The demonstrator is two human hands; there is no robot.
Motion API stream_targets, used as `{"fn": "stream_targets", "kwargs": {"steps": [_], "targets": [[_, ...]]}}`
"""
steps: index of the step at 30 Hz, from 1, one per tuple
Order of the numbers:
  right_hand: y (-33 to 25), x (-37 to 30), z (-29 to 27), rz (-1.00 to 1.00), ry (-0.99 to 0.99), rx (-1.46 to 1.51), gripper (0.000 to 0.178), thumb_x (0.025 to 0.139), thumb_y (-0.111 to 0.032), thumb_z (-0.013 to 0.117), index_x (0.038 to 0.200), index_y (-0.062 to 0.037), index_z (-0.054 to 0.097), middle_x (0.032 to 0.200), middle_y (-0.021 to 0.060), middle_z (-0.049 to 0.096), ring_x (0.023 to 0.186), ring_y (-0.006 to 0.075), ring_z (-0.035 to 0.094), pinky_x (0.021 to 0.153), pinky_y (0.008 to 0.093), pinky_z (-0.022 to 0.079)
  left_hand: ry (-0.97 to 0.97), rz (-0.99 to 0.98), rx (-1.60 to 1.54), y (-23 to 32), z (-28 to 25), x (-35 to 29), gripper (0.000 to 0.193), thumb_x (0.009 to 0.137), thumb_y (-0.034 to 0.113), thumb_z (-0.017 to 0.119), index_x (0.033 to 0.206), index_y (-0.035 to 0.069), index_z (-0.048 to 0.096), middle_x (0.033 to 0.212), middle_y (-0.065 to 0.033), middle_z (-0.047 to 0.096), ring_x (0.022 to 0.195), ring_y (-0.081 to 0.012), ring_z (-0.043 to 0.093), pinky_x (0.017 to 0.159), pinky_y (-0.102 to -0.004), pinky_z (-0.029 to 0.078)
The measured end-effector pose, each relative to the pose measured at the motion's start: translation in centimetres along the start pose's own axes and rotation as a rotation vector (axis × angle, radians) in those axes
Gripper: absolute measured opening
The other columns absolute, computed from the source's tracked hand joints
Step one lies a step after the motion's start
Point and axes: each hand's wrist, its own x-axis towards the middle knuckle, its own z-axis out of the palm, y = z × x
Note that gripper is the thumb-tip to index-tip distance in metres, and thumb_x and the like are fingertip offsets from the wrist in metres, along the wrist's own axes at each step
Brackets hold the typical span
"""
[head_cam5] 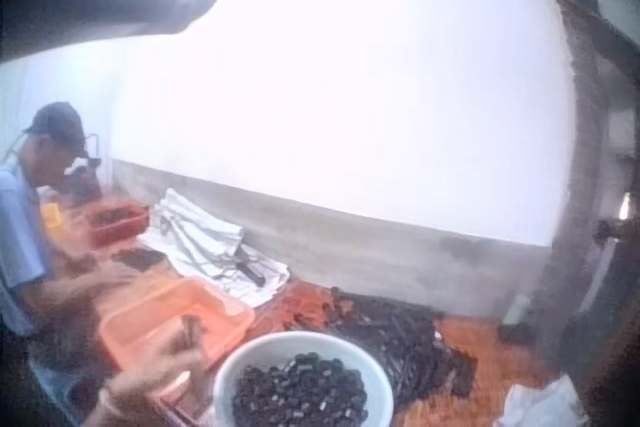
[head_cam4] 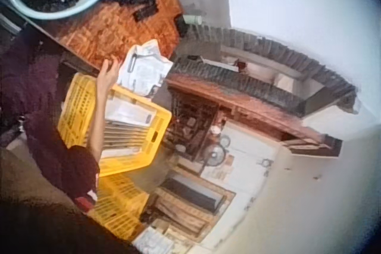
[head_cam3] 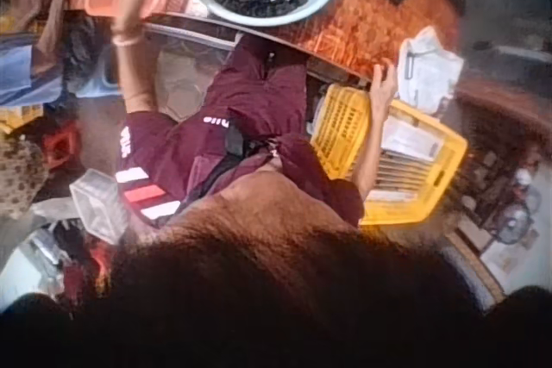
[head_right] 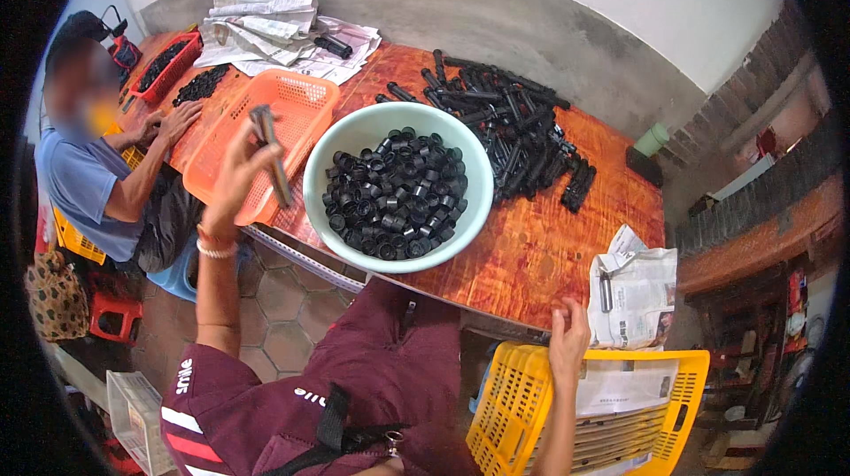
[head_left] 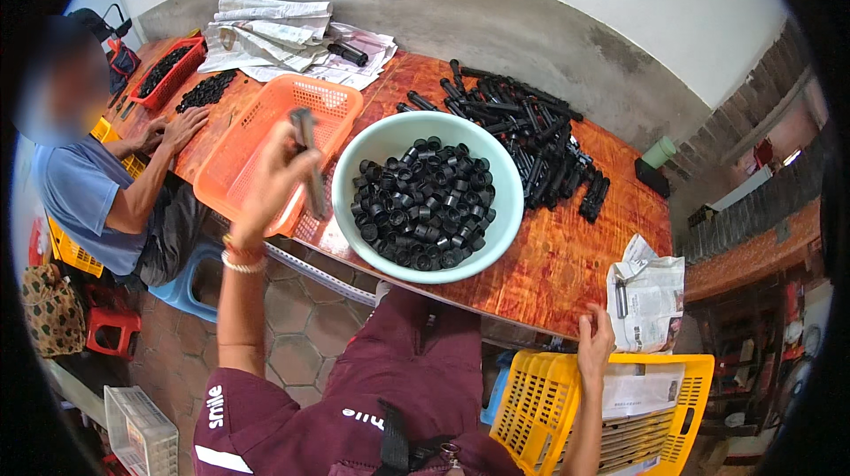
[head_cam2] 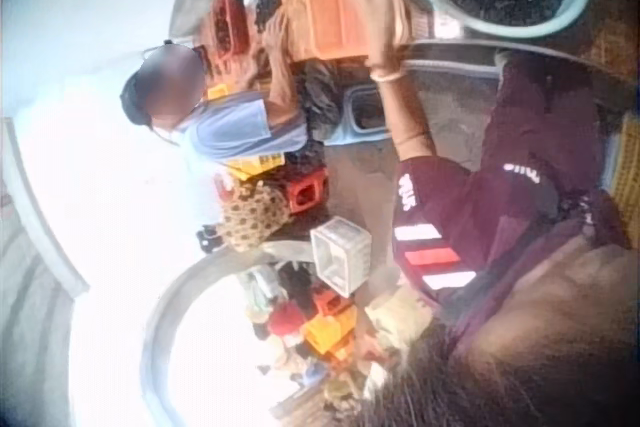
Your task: The person repeatedly picks a black cylindrical part from a bowl, places it onto a metal rod, and then places the assembled unit into a yellow crate. The process is repeated continuously.
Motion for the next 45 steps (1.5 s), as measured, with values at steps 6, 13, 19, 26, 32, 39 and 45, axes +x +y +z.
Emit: {"fn": "stream_targets", "kwargs": {"steps": [6, 13, 19, 26, 32, 39, 45], "targets": [[0.1, -1.4, -0.1, -0.036, 0.044, -0.208, 0.02, 0.085, -0.011, 0.059, 0.103, -0.0014, 0.06, 0.087, 0.0141, 0.06, 0.083, 0.0313, 0.056, 0.083, 0.0414, 0.041, 0.024, -0.145, 0.502, -13.9, -11.1, 8.2, 0.024, 0.08, 0.015, 0.069, 0.079, 0.002, 0.049, 0.068, 0.001, 0.045, 0.061, -0.0101, 0.045, 0.054, -0.0282, 0.04], [1.6, -1.6, -0.7, -0.05, 0.044, -0.222, 0.026, 0.085, -0.018, 0.06, 0.107, -0.0042, 0.061, 0.101, 0.0159, 0.063, 0.096, 0.0327, 0.058, 0.088, 0.0428, 0.041, -0.255, -0.264, 0.568, -27.2, -9.3, 12.5, 0.019, 0.077, 0.022, 0.067, 0.082, 0.004, 0.062, 0.063, -0.0022, 0.054, 0.056, -0.0127, 0.049, 0.047, -0.0321, 0.039], [1.4, -0.7, 0.7, -0.072, -0.009, -0.247, 0.029, 0.088, -0.024, 0.057, 0.106, -0.0016, 0.06, 0.1, 0.0169, 0.063, 0.099, 0.031, 0.059, 0.097, 0.0461, 0.035, -0.144, -0.186, 0.718, -35.9, -17.8, 13.9, 0.041, 0.081, 0.024, 0.067, 0.111, -0.002, 0.056, 0.102, -0.0162, 0.062, 0.093, -0.0247, 0.059, 0.079, -0.0354, 0.048], [2.3, -1.6, -0.1, -0.027, 0.014, -0.244, 0.026, 0.088, -0.023, 0.057, 0.103, -0.0031, 0.061, 0.092, 0.0147, 0.063, 0.092, 0.0279, 0.06, 0.092, 0.045, 0.036, -0.315, -0.356, 0.663, -30.0, -11.7, 12.9, 0.038, 0.087, 0.031, 0.057, 0.115, 0.006, 0.051, 0.094, -0.0069, 0.056, 0.071, -0.0131, 0.054, 0.055, -0.0255, 0.044], [5.9, -2.4, -4.2, 0.175, 0.472, 0.327, 0.022, 0.093, -0.016, 0.053, 0.11, -0.0033, 0.06, 0.098, 0.006, 0.061, 0.087, 0.0149, 0.058, 0.077, 0.0283, 0.048, -0.268, -0.345, 0.668, -30.5, -15.6, 12.9, 0.049, 0.09, 0.031, 0.054, 0.131, 0.005, 0.045, 0.121, -0.0132, 0.052, 0.099, -0.0233, 0.054, 0.08, -0.0362, 0.047], [24.3, -18.6, -17.6, 0.815, 0.453, -0.113, 0.025, 0.088, -0.022, 0.058, 0.099, 0.0, 0.065, 0.082, 0.0104, 0.065, 0.069, 0.0173, 0.063, 0.063, 0.0291, 0.049, 0.104, 0.254, 0.503, -21.1, -9.7, 7.4, 0.042, 0.091, 0.017, 0.059, 0.128, -0.001, 0.05, 0.126, -0.0156, 0.055, 0.11, -0.0276, 0.055, 0.094, -0.038, 0.046], [26.1, -29.4, -17.9, 1.196, 0.451, 0.09, 0.015, 0.091, -0.005, 0.043, 0.081, 0.0016, 0.051, 0.06, 0.0071, 0.049, 0.042, 0.014, 0.043, 0.036, 0.0313, 0.033, 0.329, 0.563, 0.536, -4.1, 1.4, -0.2, 0.025, 0.093, 0.006, 0.054, 0.114, -0.008, 0.055, 0.114, -0.0154, 0.061, 0.082, -0.0222, 0.066, 0.067, -0.0288, 0.056]]}}
